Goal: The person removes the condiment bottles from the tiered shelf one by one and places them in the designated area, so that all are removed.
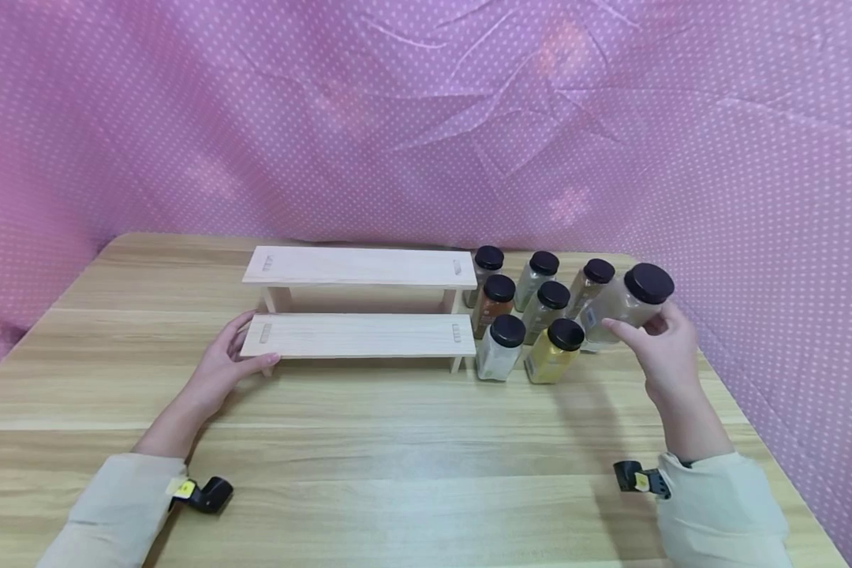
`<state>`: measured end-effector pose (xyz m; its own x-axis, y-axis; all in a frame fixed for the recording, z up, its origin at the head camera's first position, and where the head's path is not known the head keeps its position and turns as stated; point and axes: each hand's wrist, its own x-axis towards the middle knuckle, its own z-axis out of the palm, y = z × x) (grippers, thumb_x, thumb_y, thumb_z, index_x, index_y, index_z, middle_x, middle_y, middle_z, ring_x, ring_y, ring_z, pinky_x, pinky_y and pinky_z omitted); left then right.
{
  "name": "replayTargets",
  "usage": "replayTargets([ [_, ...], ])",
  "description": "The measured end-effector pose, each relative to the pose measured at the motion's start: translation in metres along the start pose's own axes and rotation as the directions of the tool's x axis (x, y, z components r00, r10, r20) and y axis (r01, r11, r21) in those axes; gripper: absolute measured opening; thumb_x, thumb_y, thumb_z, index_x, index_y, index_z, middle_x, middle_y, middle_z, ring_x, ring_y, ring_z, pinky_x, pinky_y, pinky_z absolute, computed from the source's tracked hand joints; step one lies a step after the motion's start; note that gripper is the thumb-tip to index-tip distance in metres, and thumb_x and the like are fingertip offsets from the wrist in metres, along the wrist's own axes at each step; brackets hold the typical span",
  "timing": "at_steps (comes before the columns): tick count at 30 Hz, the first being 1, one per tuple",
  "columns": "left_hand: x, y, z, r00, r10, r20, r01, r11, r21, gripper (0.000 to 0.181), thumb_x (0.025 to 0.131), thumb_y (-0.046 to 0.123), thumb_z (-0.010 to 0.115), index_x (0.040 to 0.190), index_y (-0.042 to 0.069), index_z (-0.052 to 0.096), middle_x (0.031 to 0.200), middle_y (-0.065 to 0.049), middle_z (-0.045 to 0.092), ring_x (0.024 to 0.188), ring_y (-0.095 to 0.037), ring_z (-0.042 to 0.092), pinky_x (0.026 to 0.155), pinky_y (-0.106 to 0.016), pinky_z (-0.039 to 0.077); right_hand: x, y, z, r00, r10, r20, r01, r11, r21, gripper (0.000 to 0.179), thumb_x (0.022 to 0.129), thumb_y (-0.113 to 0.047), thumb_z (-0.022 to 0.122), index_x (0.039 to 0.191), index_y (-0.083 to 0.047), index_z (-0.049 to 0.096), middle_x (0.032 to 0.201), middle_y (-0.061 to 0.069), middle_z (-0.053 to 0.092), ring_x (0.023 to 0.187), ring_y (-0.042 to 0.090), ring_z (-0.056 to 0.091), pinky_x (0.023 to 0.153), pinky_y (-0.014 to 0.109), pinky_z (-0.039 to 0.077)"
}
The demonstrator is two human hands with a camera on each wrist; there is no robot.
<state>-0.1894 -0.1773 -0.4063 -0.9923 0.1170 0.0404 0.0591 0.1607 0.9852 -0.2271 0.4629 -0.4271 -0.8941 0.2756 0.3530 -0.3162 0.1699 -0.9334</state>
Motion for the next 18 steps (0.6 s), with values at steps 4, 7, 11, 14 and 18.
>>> replayTargets([
  [4,0.000,-0.001,0.000,1.000,0.008,0.001,-0.008,1.000,-0.006,0.089,0.071,0.010,0.070,0.137,0.003,0.011,0.135,-0.020,0.026,0.118,-0.029,0.031,0.095,-0.040,0.028,-0.014,-0.005,-0.001,1.000,0.011,0.005,-0.011,1.000,-0.006,0.064,0.064,0.007,0.072,0.122,-0.008,0.049,0.115,0.015,0.052,0.105,0.024,0.048,0.078,0.019,0.043],
  [7,0.000,-0.001,0.000,1.000,0.002,0.002,-0.002,1.000,-0.005,0.089,0.071,0.011,0.070,0.137,0.004,0.011,0.135,-0.020,0.025,0.118,-0.029,0.030,0.095,-0.041,0.027,-0.020,-0.006,-0.001,1.000,0.015,0.018,-0.015,1.000,-0.004,0.063,0.065,0.007,0.070,0.122,-0.008,0.048,0.115,0.014,0.052,0.104,0.023,0.049,0.077,0.018,0.042],
  [11,0.000,0.000,0.001,1.000,-0.011,0.003,0.011,1.000,0.000,0.090,0.072,0.012,0.070,0.137,0.005,0.010,0.136,-0.020,0.024,0.119,-0.031,0.029,0.096,-0.042,0.026,-0.026,-0.008,0.002,0.999,0.002,0.037,-0.003,0.999,0.045,0.062,0.066,0.011,0.068,0.122,-0.004,0.047,0.114,0.016,0.052,0.103,0.023,0.049,0.077,0.019,0.043],
  [14,0.000,0.000,0.001,1.000,-0.014,0.004,0.014,1.000,0.000,0.090,0.072,0.012,0.070,0.138,0.005,0.009,0.136,-0.020,0.023,0.119,-0.031,0.028,0.096,-0.042,0.025,-0.033,-0.011,0.005,0.999,0.021,0.042,-0.022,0.999,0.040,0.061,0.067,0.011,0.067,0.122,-0.004,0.047,0.113,0.014,0.053,0.101,0.021,0.050,0.075,0.018,0.043],
  [18,0.001,0.000,0.001,1.000,-0.016,0.004,0.016,1.000,-0.001,0.091,0.072,0.013,0.070,0.138,0.005,0.009,0.137,-0.020,0.022,0.120,-0.031,0.027,0.097,-0.041,0.024,-0.044,-0.014,0.011,0.997,0.054,0.060,-0.055,0.998,0.016,0.059,0.069,0.009,0.067,0.122,-0.006,0.046,0.109,0.010,0.053,0.098,0.017,0.049,0.073,0.015,0.043],
])
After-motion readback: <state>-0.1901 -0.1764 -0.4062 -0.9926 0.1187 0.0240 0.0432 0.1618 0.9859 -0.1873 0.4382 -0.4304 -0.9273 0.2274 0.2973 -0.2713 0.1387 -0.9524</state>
